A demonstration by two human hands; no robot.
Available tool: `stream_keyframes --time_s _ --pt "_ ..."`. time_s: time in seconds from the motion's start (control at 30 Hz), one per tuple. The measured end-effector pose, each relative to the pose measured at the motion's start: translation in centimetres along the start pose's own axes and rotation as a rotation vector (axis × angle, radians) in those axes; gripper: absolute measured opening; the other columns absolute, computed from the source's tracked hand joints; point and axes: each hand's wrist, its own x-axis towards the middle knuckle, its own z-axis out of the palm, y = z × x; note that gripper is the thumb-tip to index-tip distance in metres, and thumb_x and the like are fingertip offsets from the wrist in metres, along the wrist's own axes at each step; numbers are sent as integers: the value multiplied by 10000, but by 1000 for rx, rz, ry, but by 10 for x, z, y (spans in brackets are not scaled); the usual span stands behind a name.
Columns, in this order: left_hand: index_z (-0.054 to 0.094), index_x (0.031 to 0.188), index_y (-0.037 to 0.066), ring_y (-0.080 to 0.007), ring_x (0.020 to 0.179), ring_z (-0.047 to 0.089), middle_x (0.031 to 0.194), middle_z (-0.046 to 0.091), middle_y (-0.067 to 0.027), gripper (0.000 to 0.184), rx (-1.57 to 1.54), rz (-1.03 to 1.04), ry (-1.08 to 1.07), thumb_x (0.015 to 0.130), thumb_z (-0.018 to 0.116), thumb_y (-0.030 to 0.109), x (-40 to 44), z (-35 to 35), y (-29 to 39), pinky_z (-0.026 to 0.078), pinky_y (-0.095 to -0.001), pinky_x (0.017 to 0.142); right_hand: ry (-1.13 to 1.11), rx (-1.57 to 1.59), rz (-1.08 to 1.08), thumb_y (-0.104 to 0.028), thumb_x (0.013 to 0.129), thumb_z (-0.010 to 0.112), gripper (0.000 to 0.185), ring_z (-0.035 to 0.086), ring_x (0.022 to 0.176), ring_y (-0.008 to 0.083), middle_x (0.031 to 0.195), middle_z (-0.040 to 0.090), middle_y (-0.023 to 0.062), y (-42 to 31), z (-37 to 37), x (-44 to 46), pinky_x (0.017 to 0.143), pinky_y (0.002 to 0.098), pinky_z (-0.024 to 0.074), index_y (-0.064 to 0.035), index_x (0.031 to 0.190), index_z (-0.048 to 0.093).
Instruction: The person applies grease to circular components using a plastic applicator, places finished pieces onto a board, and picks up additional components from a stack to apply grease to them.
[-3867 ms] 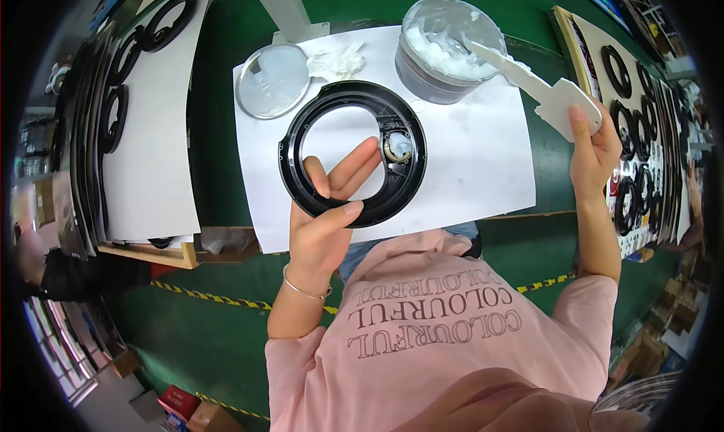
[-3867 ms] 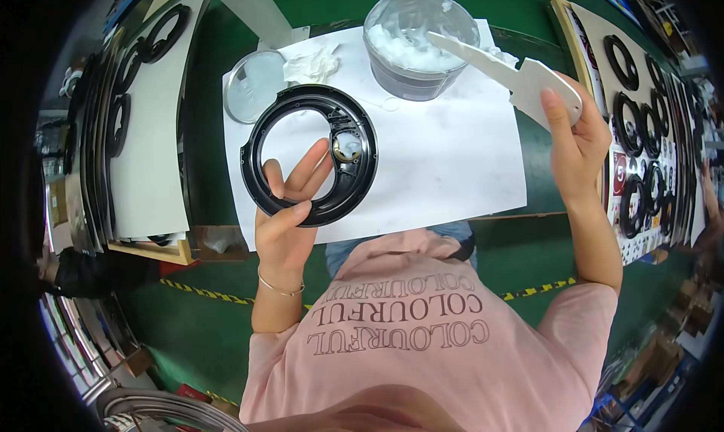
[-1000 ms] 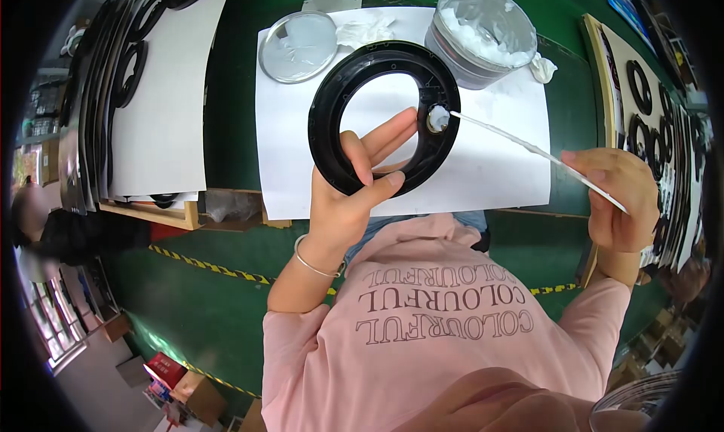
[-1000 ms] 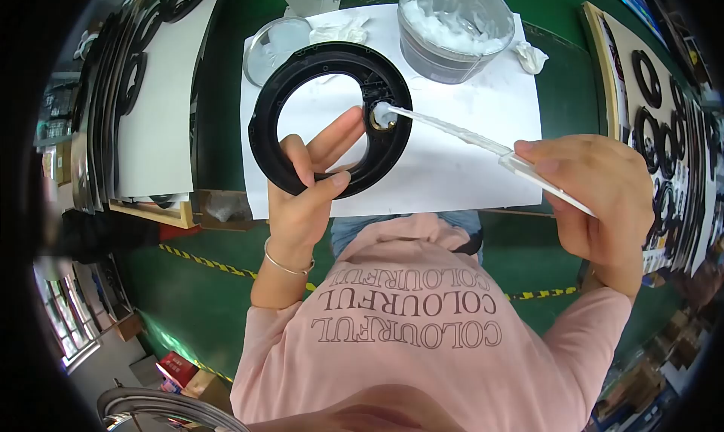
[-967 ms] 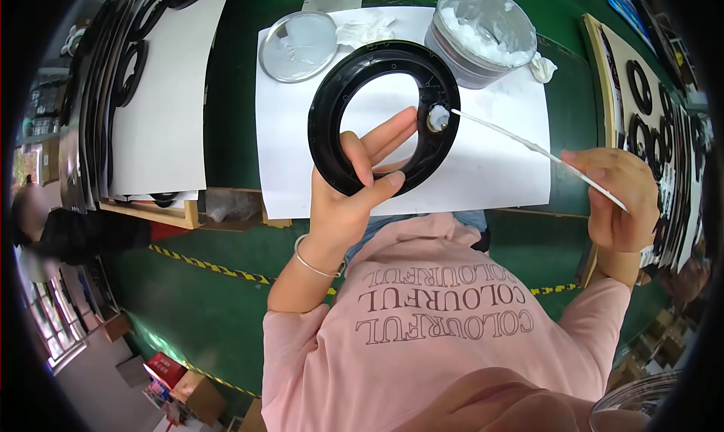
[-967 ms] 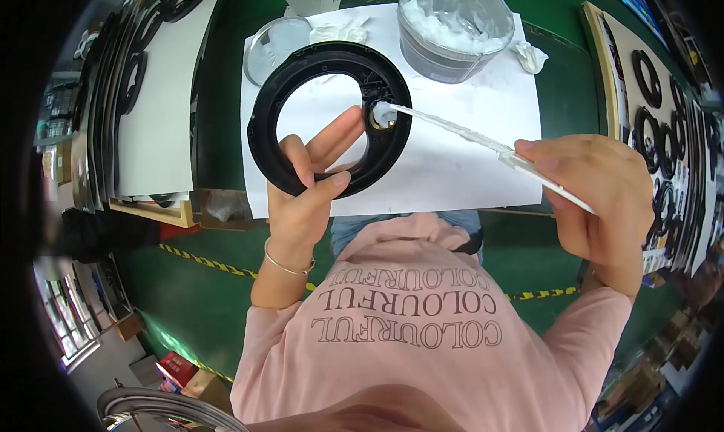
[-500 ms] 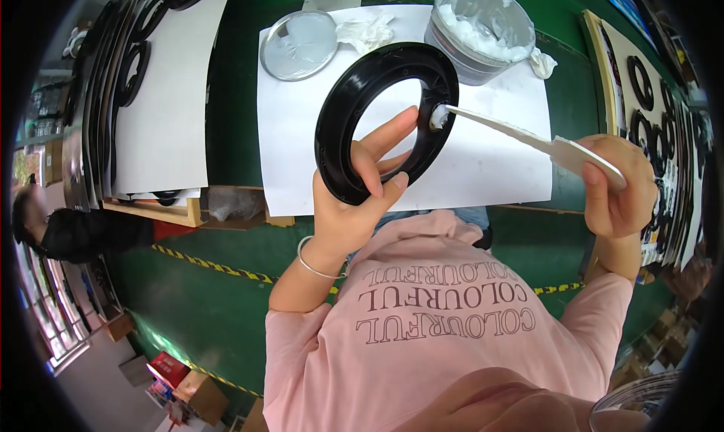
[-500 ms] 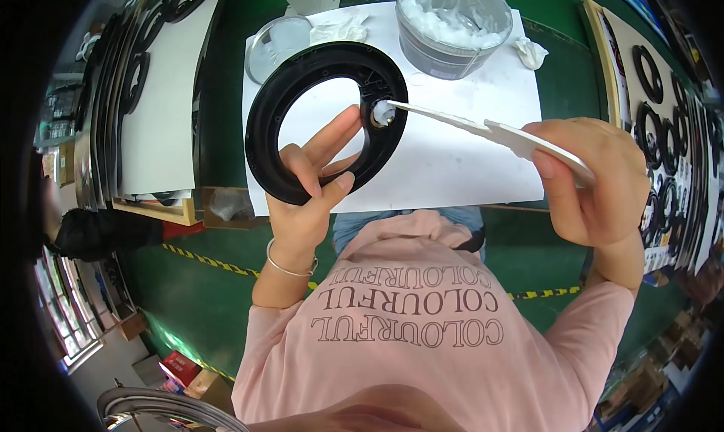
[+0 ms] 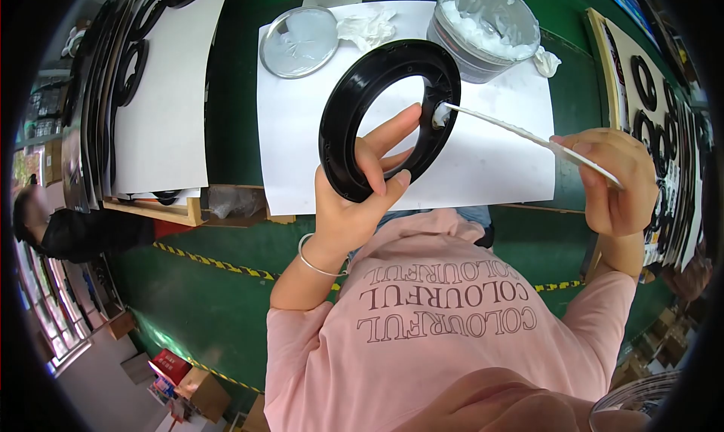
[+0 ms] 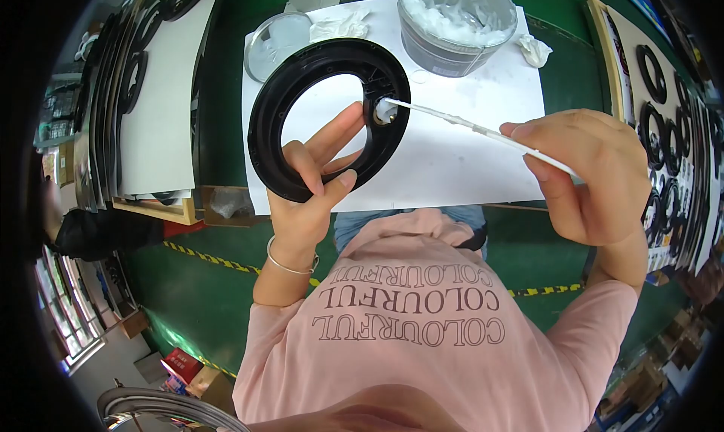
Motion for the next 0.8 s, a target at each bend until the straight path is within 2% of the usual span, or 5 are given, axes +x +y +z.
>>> stream_keyframes --time_s 0.07,0.3,0.37,0.47,0.8 --pt "397 633 63 -345 1173 411 1229 415 -283 253 1 2 -2 677 506 -160 1 0 0 443 -380 886 -66 13 -27 42 746 488 155 622 644 279 740 612 153 -1 0 2 583 332 488 2 895 506" --pt "396 646 66 -356 1172 407 1228 415 -284 255 -2 -5 -14 675 508 -161 2 0 -3 446 -386 883 -119 10 -91 28 694 508 211 613 631 285 769 621 160 1 1 3 584 347 496 -21 899 490" --pt "396 651 67 -357 1170 407 1226 415 -287 256 5 -5 -16 675 510 -160 2 0 -3 446 -387 882 -48 -8 -190 -96 761 509 168 623 644 255 768 629 129 5 3 2 557 317 504 -10 901 543" --pt "395 661 71 -360 1164 414 1224 417 -288 257 -19 -14 -8 676 513 -157 3 1 -3 450 -386 878 -20 -61 -207 -126 797 483 171 621 636 259 765 625 148 4 5 0 557 321 509 -3 901 539" --pt "392 667 76 -377 1159 409 1215 415 -300 266 -72 -25 1 673 514 -160 5 3 -4 458 -402 869 -34 -43 -143 -92 767 498 152 623 660 256 796 632 123 12 1 -8 578 325 502 -23 894 547"
